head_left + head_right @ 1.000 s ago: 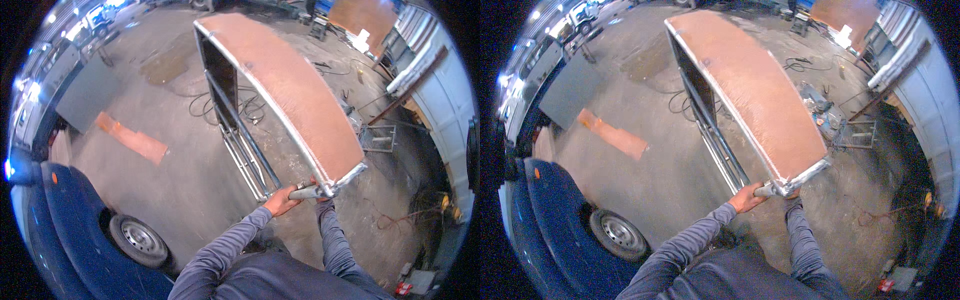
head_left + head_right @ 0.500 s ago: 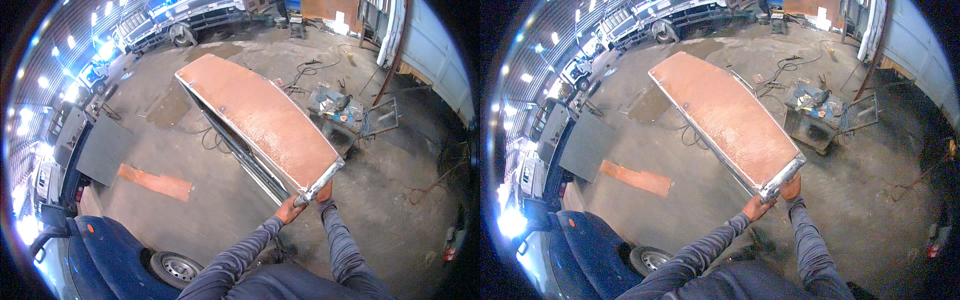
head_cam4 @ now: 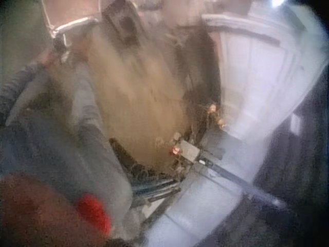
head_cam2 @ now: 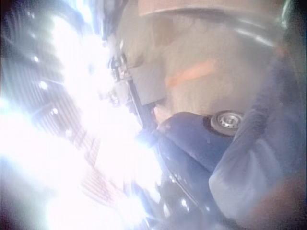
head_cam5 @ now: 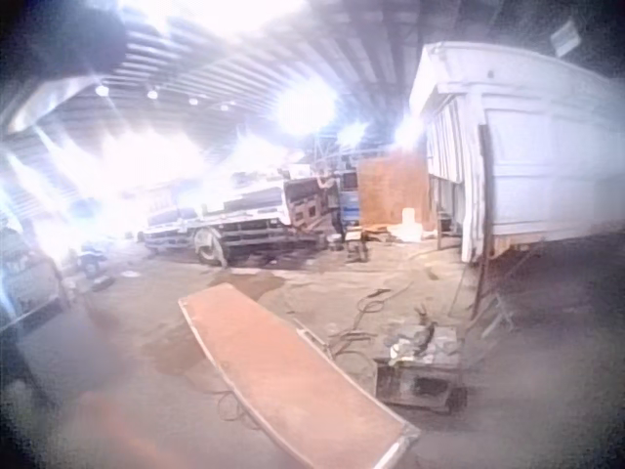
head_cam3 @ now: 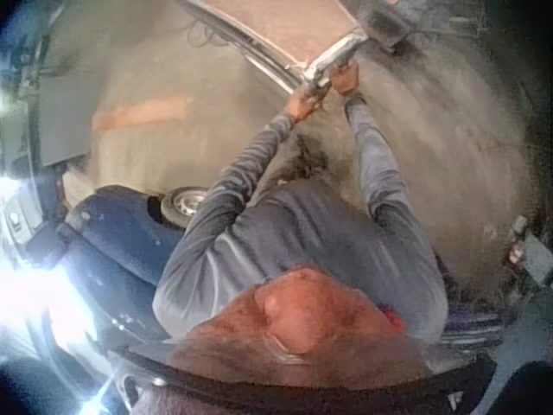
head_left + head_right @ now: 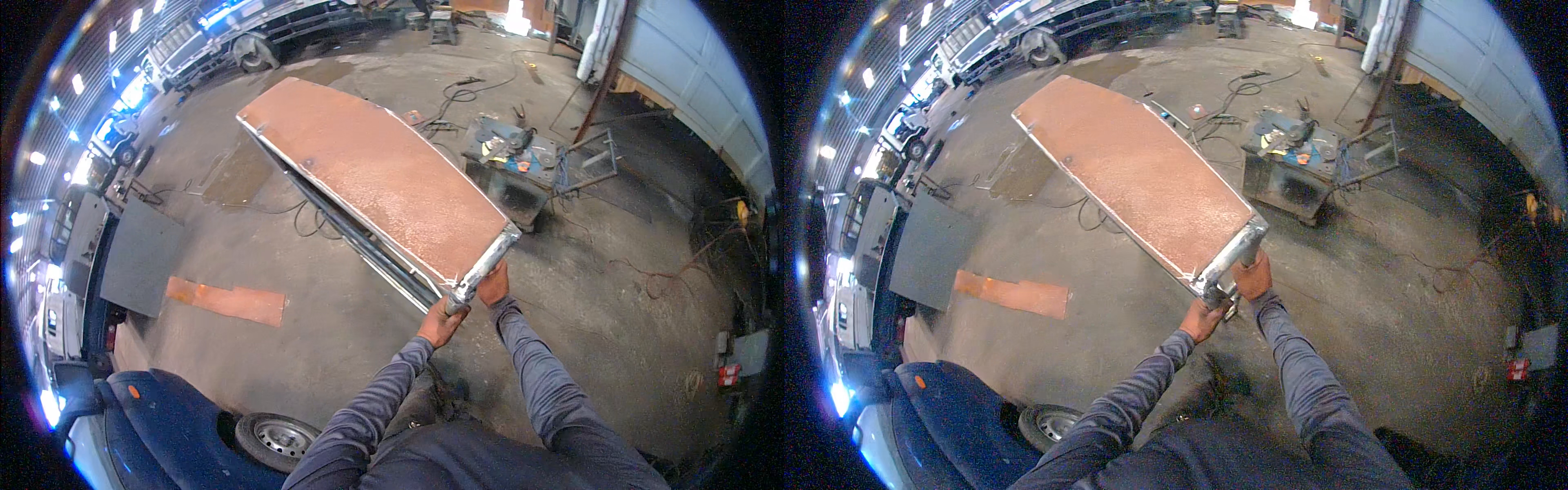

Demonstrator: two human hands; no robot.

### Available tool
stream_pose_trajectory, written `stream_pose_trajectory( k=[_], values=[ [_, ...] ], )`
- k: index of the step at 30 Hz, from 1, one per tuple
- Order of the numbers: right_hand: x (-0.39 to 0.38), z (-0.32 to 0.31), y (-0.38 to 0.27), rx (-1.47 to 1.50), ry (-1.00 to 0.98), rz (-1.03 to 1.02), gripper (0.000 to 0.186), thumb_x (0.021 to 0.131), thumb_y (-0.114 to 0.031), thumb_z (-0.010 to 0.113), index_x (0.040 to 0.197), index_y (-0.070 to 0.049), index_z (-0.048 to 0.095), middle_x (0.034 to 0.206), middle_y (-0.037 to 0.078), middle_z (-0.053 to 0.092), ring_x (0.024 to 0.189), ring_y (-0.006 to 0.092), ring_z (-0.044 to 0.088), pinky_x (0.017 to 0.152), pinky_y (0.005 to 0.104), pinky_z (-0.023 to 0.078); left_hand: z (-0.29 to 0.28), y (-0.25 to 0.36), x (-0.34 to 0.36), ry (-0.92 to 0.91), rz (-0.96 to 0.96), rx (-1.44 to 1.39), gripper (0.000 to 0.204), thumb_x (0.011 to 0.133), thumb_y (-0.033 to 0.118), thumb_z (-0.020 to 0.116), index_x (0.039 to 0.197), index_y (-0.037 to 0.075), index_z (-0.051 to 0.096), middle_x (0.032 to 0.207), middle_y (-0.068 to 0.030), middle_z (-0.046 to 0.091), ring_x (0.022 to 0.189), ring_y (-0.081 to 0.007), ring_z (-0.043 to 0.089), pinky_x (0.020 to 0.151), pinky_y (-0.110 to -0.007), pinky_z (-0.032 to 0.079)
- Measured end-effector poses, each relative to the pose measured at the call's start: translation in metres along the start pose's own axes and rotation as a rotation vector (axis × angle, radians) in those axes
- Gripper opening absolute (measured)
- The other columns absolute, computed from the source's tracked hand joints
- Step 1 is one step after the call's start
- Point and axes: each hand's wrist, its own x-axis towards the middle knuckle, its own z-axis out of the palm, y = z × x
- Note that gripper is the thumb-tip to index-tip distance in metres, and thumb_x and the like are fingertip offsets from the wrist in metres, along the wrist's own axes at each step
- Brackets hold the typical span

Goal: The person walks through a workshop, picks up a metal frame with a wooden panel, and uses a handheld angle grinder to grind the metal edges. Sparks are visible during grinding. The person repositions the frame and continues grinding along different sections.

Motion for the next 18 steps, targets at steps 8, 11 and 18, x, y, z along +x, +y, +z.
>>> stream_pose_trajectory(
  k=[8, 11, 18],
  values=[
    [-0.014, -0.004, 0.012, -0.316, 0.104, 0.055, 0.032, 0.083, -0.006, 0.064, 0.113, -0.001, 0.054, 0.104, 0.014, 0.064, 0.099, 0.0290, 0.064, 0.091, 0.0410, 0.050, -0.005, 0.026, 0.002, -0.023, -0.108, 0.068, 0.022, 0.094, 0.017, 0.069, 0.109, 0.002, 0.062, 0.095, -0.0108, 0.068, 0.088, -0.0184, 0.061, 0.082, -0.035, 0.051],
    [-0.014, -0.003, -0.002, -0.330, 0.004, -0.043, 0.033, 0.083, -0.004, 0.062, 0.115, -0.001, 0.053, 0.107, 0.015, 0.063, 0.104, 0.0297, 0.063, 0.094, 0.0402, 0.048, -0.008, 0.017, -0.004, -0.014, -0.068, 0.093, 0.024, 0.094, 0.017, 0.068, 0.111, 0.002, 0.063, 0.098, -0.0136, 0.069, 0.091, -0.0204, 0.063, 0.084, -0.036, 0.051],
    [-0.010, -0.015, 0.068, 0.064, 0.051, 0.107, 0.040, 0.082, -0.001, 0.060, 0.120, 0.000, 0.049, 0.114, 0.015, 0.062, 0.112, 0.0276, 0.061, 0.100, 0.0406, 0.047, -0.001, 0.021, 0.003, -0.021, 0.007, 0.079, 0.026, 0.094, 0.020, 0.070, 0.114, 0.005, 0.062, 0.099, -0.0144, 0.069, 0.094, -0.0199, 0.065, 0.085, -0.036, 0.051]
  ],
)
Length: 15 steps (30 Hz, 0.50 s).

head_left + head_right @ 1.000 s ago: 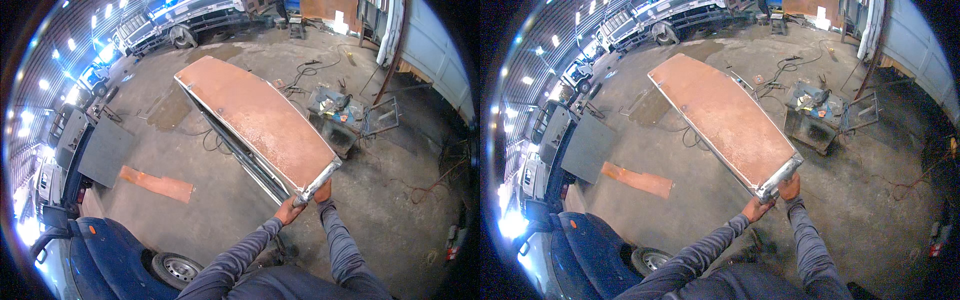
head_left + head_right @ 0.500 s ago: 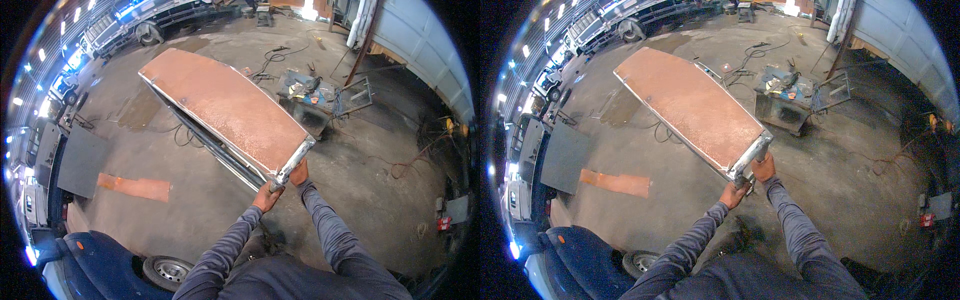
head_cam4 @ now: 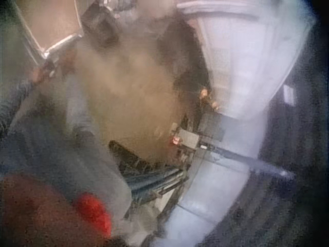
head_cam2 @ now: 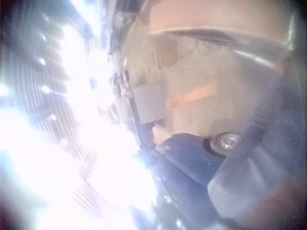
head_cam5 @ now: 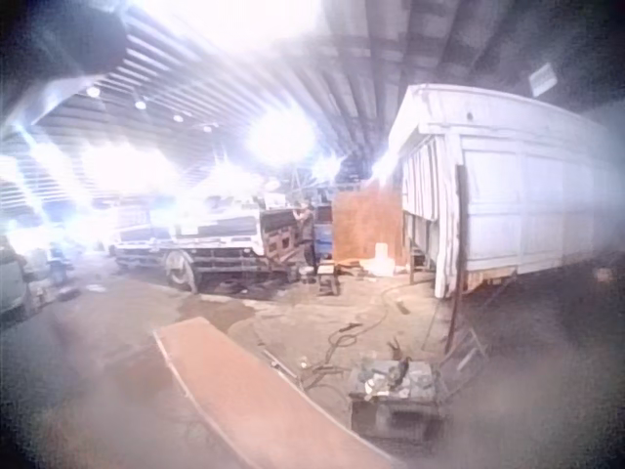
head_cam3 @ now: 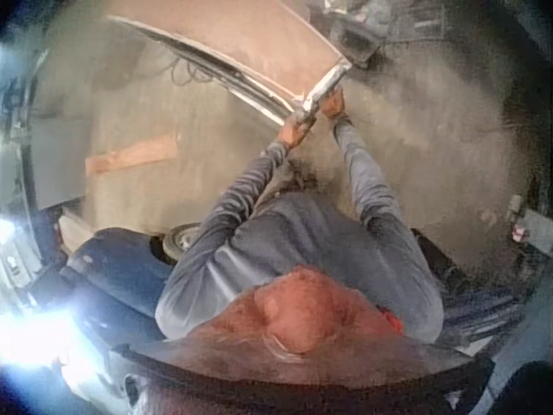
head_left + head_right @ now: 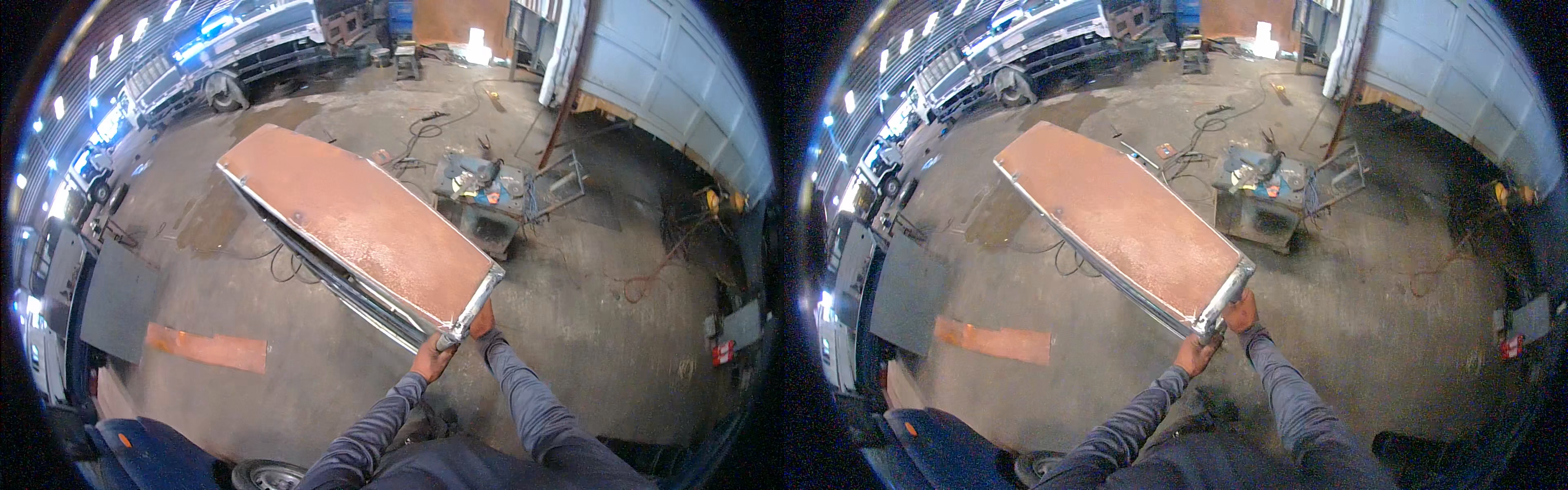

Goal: The person walks through a workshop, picks up a metal frame with a wooden panel, and uses a handheld angle grinder to grind the metal edges. Sparks are visible during grinding. The person repositions the frame and continues grinding along different sections.

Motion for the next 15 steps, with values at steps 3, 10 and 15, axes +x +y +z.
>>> stream_pose_trajectory(
  k=[3, 10, 15],
  values=[
    [-0.001, 0.001, 0.010, 0.105, 0.044, 0.033, 0.041, 0.082, -0.002, 0.060, 0.121, 0.000, 0.049, 0.114, 0.015, 0.063, 0.110, 0.0271, 0.062, 0.098, 0.0403, 0.049, 0.000, 0.005, -0.001, -0.011, -0.077, -0.052, 0.027, 0.095, 0.021, 0.070, 0.115, 0.006, 0.061, 0.099, -0.0120, 0.069, 0.092, -0.0175, 0.063, 0.085, -0.034, 0.051],
    [0.006, -0.001, 0.004, 0.297, 0.045, 0.056, 0.031, 0.085, -0.007, 0.065, 0.114, -0.002, 0.055, 0.103, 0.008, 0.068, 0.094, 0.0216, 0.065, 0.087, 0.0375, 0.051, 0.001, 0.029, -0.001, -0.020, -0.098, 0.005, 0.031, 0.097, 0.022, 0.068, 0.121, 0.005, 0.060, 0.098, -0.0093, 0.068, 0.091, -0.0173, 0.060, 0.086, -0.034, 0.050],
    [0.005, 0.024, -0.068, -0.267, -0.062, -0.198, 0.019, 0.086, -0.009, 0.066, 0.103, -0.003, 0.060, 0.096, 0.006, 0.068, 0.090, 0.0201, 0.065, 0.083, 0.0373, 0.052, -0.005, 0.012, -0.007, 0.040, -0.089, -0.034, 0.034, 0.097, 0.026, 0.068, 0.123, 0.005, 0.059, 0.100, -0.0111, 0.068, 0.093, -0.0197, 0.061, 0.088, -0.035, 0.049]
  ],
)
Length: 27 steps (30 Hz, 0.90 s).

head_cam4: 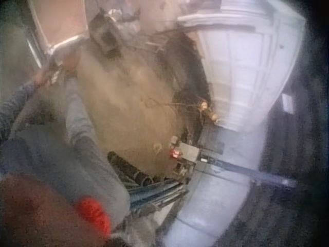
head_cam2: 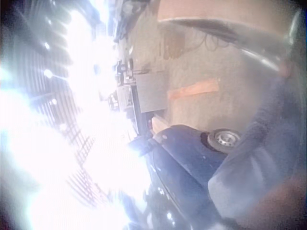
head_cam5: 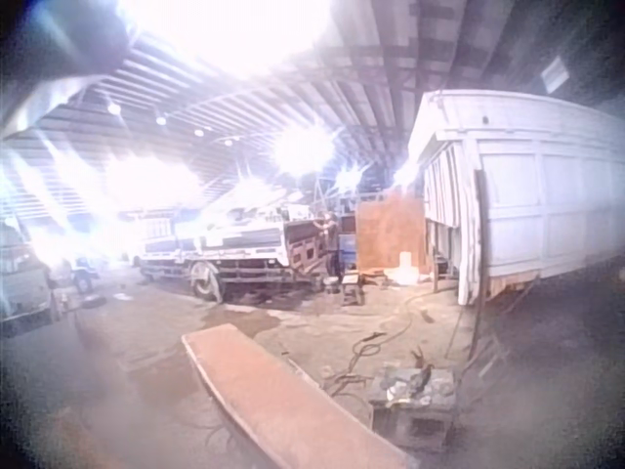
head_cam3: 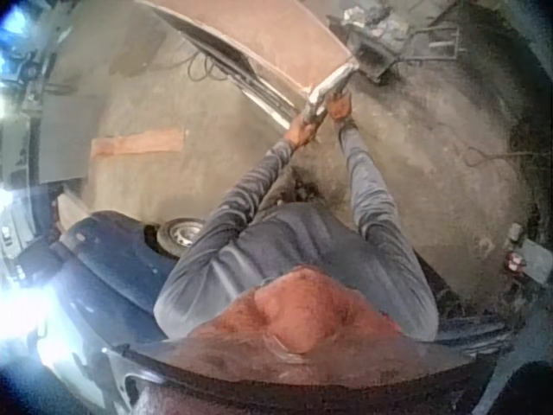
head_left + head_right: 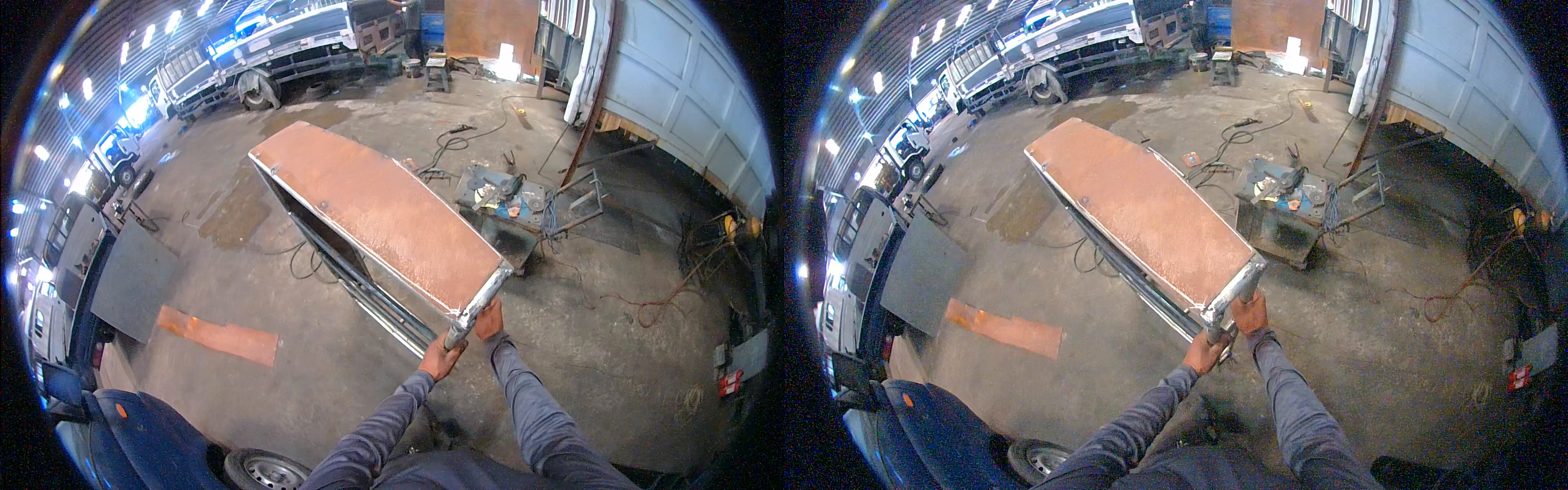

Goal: The person walks through a workshop, picks up a metal frame with a wooden panel, and uses a handheld angle grinder to grind the metal edges. Sparks are visible during grinding. The person repositions the frame and continues grinding along different sections.

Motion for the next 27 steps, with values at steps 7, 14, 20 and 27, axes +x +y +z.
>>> stream_pose_trajectory(
  k=[7, 14, 20, 27],
  values=[
    [-0.011, 0.012, 0.069, 0.207, 0.116, 0.166, 0.018, 0.088, -0.007, 0.061, 0.105, 0.000, 0.059, 0.101, 0.009, 0.069, 0.093, 0.0202, 0.066, 0.085, 0.0359, 0.052, 0.007, -0.016, 0.007, -0.031, -0.008, 0.015, 0.039, 0.096, 0.026, 0.069, 0.127, 0.006, 0.058, 0.102, -0.0123, 0.069, 0.096, -0.0216, 0.063, 0.090, -0.036, 0.050],
    [-0.017, 0.002, 0.038, 0.075, -0.029, 0.263, 0.042, 0.088, -0.023, 0.072, 0.123, -0.003, 0.062, 0.110, 0.017, 0.071, 0.096, 0.0307, 0.068, 0.083, 0.0427, 0.054, 0.009, -0.078, 0.012, -0.075, -0.174, 0.164, 0.047, 0.095, 0.030, 0.064, 0.131, 0.002, 0.058, 0.128, -0.0271, 0.060, 0.116, -0.0440, 0.058, 0.099, -0.049, 0.047],
    [-0.001, 0.020, 0.041, 0.213, 0.090, 0.166, 0.053, 0.092, -0.022, 0.070, 0.136, 0.003, 0.054, 0.123, 0.014, 0.066, 0.111, 0.0193, 0.063, 0.097, 0.0353, 0.052, 0.012, -0.079, 0.023, 0.016, 0.173, 0.038, 0.024, 0.101, 0.016, 0.060, 0.109, -0.006, 0.065, 0.096, -0.0100, 0.071, 0.087, -0.0191, 0.064, 0.081, -0.037, 0.051],
    [0.006, 0.001, -0.028, -0.060, -0.021, 0.268, 0.045, 0.084, -0.019, 0.066, 0.126, -0.005, 0.056, 0.093, 0.020, 0.066, 0.089, 0.0335, 0.067, 0.082, 0.0437, 0.052, 0.003, -0.061, 0.020, 0.057, 0.127, -0.118, 0.013, 0.102, 0.009, 0.057, 0.108, -0.002, 0.055, 0.104, -0.0080, 0.062, 0.089, -0.0161, 0.058, 0.084, -0.033, 0.049]
  ],
)
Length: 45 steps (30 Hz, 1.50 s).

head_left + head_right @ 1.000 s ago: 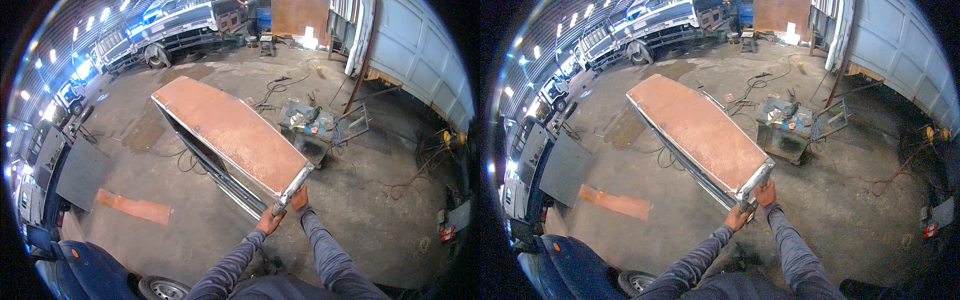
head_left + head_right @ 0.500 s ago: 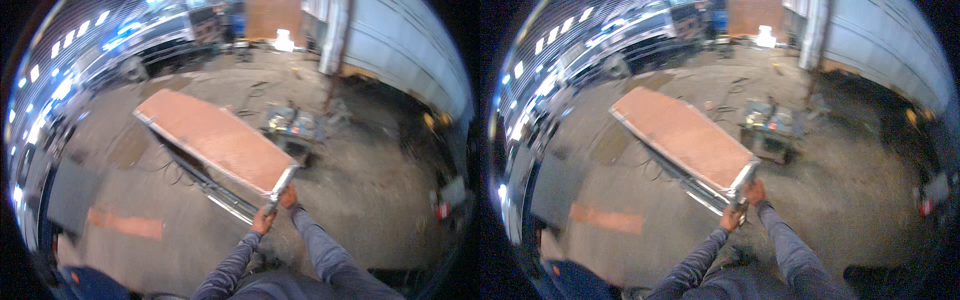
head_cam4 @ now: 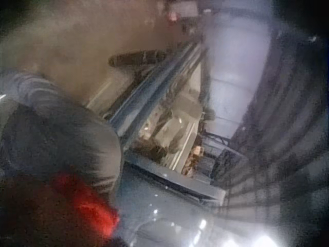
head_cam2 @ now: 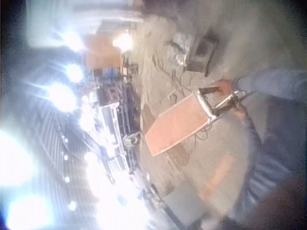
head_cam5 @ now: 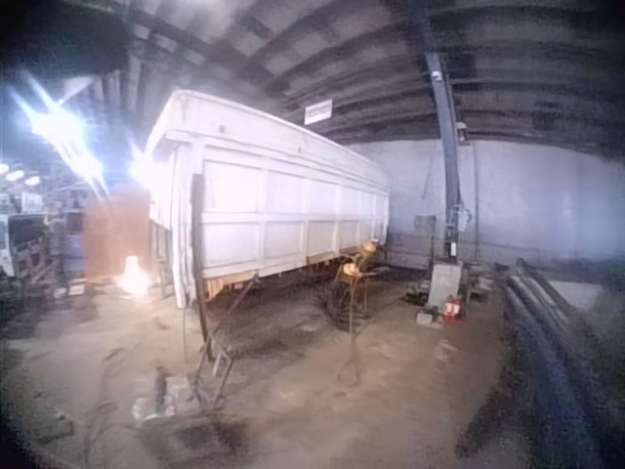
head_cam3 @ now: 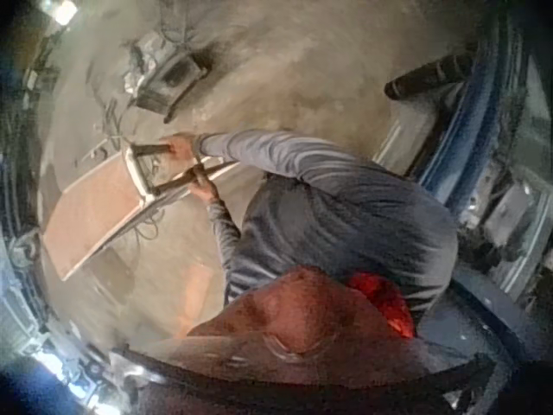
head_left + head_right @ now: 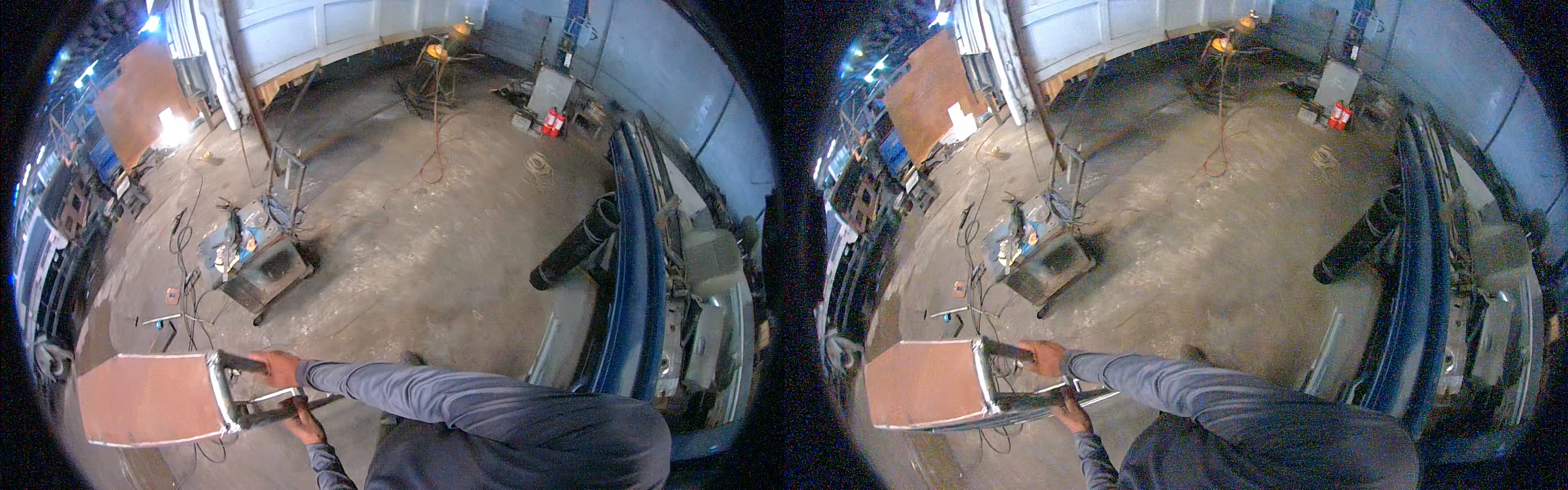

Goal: The person walks through a workshop, picks up a metal frame with a wooden panel, and uses a handheld angle grinder to grind the metal edges. Sparks are visible during grinding. The person repositions the frame and continues grinding along different sections.

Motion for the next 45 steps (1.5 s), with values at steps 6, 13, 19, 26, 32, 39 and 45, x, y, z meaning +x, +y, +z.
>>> stream_pose_trajectory(
  k=[6, 13, 19, 26, 32, 39, 45],
  values=[
    [-0.006, -0.033, 0.034, -0.011, -0.187, -0.284, 0.063, 0.080, -0.030, 0.077, 0.135, -0.008, 0.053, 0.117, 0.020, 0.066, 0.108, 0.0372, 0.065, 0.092, 0.0487, 0.051, 0.001, -0.021, -0.003, 0.126, 0.092, -0.057, 0.013, 0.103, 0.012, 0.058, 0.107, 0.001, 0.052, 0.101, -0.0072, 0.058, 0.095, -0.0175, 0.055, 0.092, -0.035, 0.047],
    [-0.055, -0.142, 0.303, -0.295, -0.585, 0.161, 0.066, 0.084, -0.039, 0.072, 0.140, -0.006, 0.057, 0.143, 0.020, 0.057, 0.130, 0.0342, 0.056, 0.111, 0.0435, 0.044, 0.045, 0.026, -0.006, 0.362, 0.069, -0.087, 0.022, 0.102, 0.024, 0.057, 0.107, 0.002, 0.056, 0.095, -0.0077, 0.061, 0.093, -0.0177, 0.055, 0.086, -0.034, 0.045],
    [-0.204, -0.271, 0.438, -0.468, -0.504, 0.639, 0.040, 0.092, -0.029, 0.070, 0.124, -0.004, 0.062, 0.098, 0.008, 0.072, 0.081, 0.0212, 0.064, 0.066, 0.0389, 0.054, 0.034, 0.042, -0.022, 0.382, 0.128, -0.059, 0.049, 0.089, 0.016, 0.071, 0.132, 0.000, 0.056, 0.137, -0.0152, 0.057, 0.129, -0.0280, 0.052, 0.114, -0.043, 0.036],
    [-0.177, -0.325, 0.392, -0.073, -0.434, 1.137, 0.025, 0.094, -0.018, 0.066, 0.115, -0.004, 0.066, 0.088, 0.004, 0.068, 0.079, 0.0184, 0.063, 0.072, 0.0348, 0.054, -0.005, 0.040, -0.051, 0.351, -0.012, -0.132, 0.061, 0.088, 0.028, 0.077, 0.139, 0.005, 0.052, 0.148, -0.0132, 0.051, 0.140, -0.0299, 0.044, 0.117, -0.045, 0.035],
    [-0.018, -0.284, 0.378, -0.105, -0.696, 0.603, 0.033, 0.095, -0.015, 0.063, 0.125, -0.003, 0.063, 0.110, 0.006, 0.070, 0.105, 0.0174, 0.064, 0.094, 0.0336, 0.050, -0.022, -0.094, -0.086, 0.869, -0.195, -0.661, 0.042, 0.098, 0.034, 0.063, 0.132, 0.009, 0.057, 0.134, -0.0124, 0.059, 0.124, -0.0306, 0.057, 0.100, -0.047, 0.049],
    [0.217, -0.256, 0.235, -0.414, -0.845, 0.162, 0.040, 0.092, -0.021, 0.067, 0.128, -0.006, 0.063, 0.113, 0.011, 0.071, 0.105, 0.0231, 0.066, 0.094, 0.0367, 0.051, 0.124, -0.221, -0.137, 1.155, -0.790, -0.777, 0.038, 0.091, 0.038, 0.070, 0.113, 0.008, 0.063, 0.108, -0.0093, 0.070, 0.098, -0.0217, 0.067, 0.080, -0.041, 0.055],
    [0.330, -0.261, 0.266, -0.498, -0.897, 0.075, 0.041, 0.087, -0.027, 0.068, 0.124, -0.009, 0.066, 0.116, 0.017, 0.072, 0.111, 0.0332, 0.068, 0.096, 0.0422, 0.052, 0.252, -0.234, -0.187, 1.042, -1.298, -0.818, 0.037, 0.091, 0.037, 0.069, 0.114, 0.008, 0.063, 0.107, -0.0093, 0.071, 0.097, -0.0224, 0.067, 0.078, -0.041, 0.054]
  ],
)
